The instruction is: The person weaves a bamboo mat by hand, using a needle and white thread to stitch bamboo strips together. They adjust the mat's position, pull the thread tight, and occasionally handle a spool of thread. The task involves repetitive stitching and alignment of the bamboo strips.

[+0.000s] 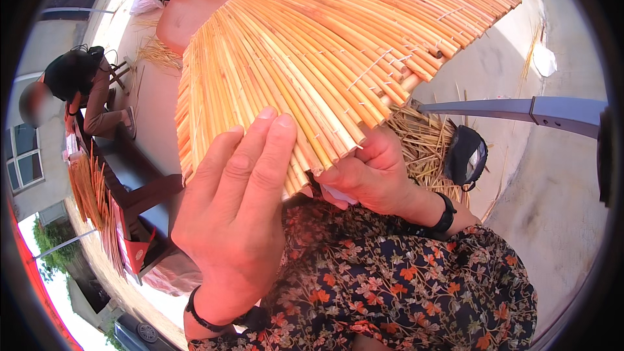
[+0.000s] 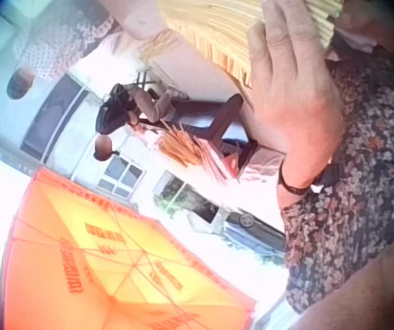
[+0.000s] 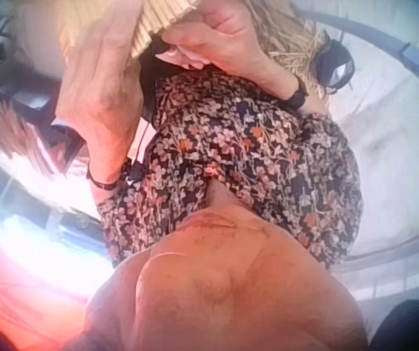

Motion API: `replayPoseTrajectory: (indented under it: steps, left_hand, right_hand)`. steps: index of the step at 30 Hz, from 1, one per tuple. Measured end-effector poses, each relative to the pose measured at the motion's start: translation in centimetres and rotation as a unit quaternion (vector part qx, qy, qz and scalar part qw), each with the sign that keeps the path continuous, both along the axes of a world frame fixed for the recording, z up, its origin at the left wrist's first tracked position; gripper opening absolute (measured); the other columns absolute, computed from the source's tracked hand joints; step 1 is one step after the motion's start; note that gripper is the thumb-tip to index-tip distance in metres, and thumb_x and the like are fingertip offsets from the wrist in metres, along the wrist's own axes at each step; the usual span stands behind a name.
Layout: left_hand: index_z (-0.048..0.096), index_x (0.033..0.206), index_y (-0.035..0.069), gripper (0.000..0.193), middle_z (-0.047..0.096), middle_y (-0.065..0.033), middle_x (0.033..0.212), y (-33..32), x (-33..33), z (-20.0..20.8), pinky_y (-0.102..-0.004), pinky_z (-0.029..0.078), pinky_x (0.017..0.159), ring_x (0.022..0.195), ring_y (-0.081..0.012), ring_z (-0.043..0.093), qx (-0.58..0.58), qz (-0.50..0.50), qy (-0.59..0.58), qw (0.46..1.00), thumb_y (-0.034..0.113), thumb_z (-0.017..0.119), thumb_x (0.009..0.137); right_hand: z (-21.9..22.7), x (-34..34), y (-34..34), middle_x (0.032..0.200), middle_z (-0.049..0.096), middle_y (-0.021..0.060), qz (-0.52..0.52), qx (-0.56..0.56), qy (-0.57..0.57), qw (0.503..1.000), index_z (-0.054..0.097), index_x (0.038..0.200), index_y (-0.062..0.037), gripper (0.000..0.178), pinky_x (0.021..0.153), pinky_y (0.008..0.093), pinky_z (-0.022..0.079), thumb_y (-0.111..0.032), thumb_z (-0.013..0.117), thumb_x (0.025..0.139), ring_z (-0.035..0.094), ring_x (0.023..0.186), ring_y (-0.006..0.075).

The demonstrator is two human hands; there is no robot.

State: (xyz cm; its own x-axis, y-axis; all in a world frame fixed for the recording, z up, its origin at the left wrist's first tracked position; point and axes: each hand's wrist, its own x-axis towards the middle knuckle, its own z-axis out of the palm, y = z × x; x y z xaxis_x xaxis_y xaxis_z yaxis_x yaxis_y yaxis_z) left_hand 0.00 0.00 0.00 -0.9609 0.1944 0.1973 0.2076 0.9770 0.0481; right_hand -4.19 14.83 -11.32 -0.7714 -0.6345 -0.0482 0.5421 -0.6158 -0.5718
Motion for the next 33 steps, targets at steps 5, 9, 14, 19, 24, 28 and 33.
replayPoseTrajectory:
  steps: [5,9,14,19,24,28,33]
  left_hand:
    - [0.063,0.127,0.004,0.062,0.065,-0.0142,0.123,-0.4,0.4,2.4,-0.0385,0.053,0.091,0.109,-0.0333,0.064,0.041,0.012,-0.089,0.995,-0.007,0.074,0.067]
    - [0.062,0.128,0.004,0.063,0.065,-0.0173,0.123,-0.4,0.0,0.2,-0.0394,0.052,0.093,0.111,-0.0350,0.064,0.020,0.010,-0.018,1.000,-0.011,0.072,0.067]
    - [0.064,0.127,0.004,0.061,0.066,-0.0190,0.122,-0.8,0.8,-0.5,-0.0389,0.052,0.093,0.111,-0.0347,0.065,0.040,0.009,-0.010,0.999,-0.013,0.067,0.068]
    - [0.065,0.125,0.004,0.059,0.066,-0.0186,0.121,-1.7,1.4,-0.2,-0.0378,0.053,0.093,0.111,-0.0339,0.065,0.050,0.004,-0.019,0.999,-0.014,0.064,0.069]
    - [0.065,0.125,0.006,0.060,0.067,-0.0173,0.121,-2.3,1.7,0.6,-0.0373,0.053,0.093,0.111,-0.0325,0.066,0.080,0.012,-0.012,0.997,-0.014,0.064,0.068]
    - [0.066,0.126,0.010,0.059,0.068,-0.0153,0.120,-2.8,1.5,2.3,-0.0351,0.054,0.089,0.108,-0.0311,0.067,0.115,0.035,-0.019,0.993,-0.012,0.067,0.071]
    - [0.065,0.128,0.014,0.062,0.069,-0.0128,0.118,-3.9,0.8,3.6,-0.0352,0.055,0.086,0.105,-0.0302,0.068,0.139,0.047,-0.029,0.989,-0.010,0.069,0.071]
  right_hand:
    - [0.7,0.3,1.2,0.069,0.061,0.0021,0.057,0.067,0.023,0.996,0.064,0.104,0.0007,0.013,0.045,0.0226,0.039,-0.006,0.067,0.093,0.053,0.052,0.0067]
    - [0.9,0.9,0.2,0.068,0.060,0.0013,0.018,0.013,-0.016,1.000,0.064,0.102,0.0006,0.012,0.046,0.0225,0.040,-0.008,0.067,0.094,0.053,0.053,0.0062]
    - [-1.3,1.2,-0.6,0.069,0.060,0.0021,0.012,0.016,0.055,0.998,0.065,0.100,0.0015,0.012,0.048,0.0230,0.042,-0.009,0.065,0.096,0.054,0.055,0.0069]
    - [-1.5,0.9,-0.7,0.072,0.063,0.0042,0.051,0.038,0.113,0.992,0.065,0.098,0.0021,0.011,0.050,0.0246,0.045,-0.008,0.064,0.096,0.058,0.056,0.0089]
    - [0.6,1.2,-1.0,0.076,0.064,0.0054,0.048,0.086,0.150,0.984,0.062,0.103,0.0016,0.011,0.051,0.0240,0.048,-0.008,0.062,0.097,0.060,0.058,0.0101]
    - [2.8,0.3,-1.6,0.082,0.061,0.0036,0.103,0.011,0.069,0.992,0.058,0.110,-0.0008,0.014,0.051,0.0255,0.051,-0.008,0.059,0.098,0.053,0.053,0.0068]
    - [4.4,-0.5,-2.8,0.087,0.058,0.0010,0.121,-0.061,0.039,0.990,0.057,0.113,-0.0024,0.018,0.052,0.0271,0.052,-0.013,0.059,0.098,0.047,0.052,0.0056]
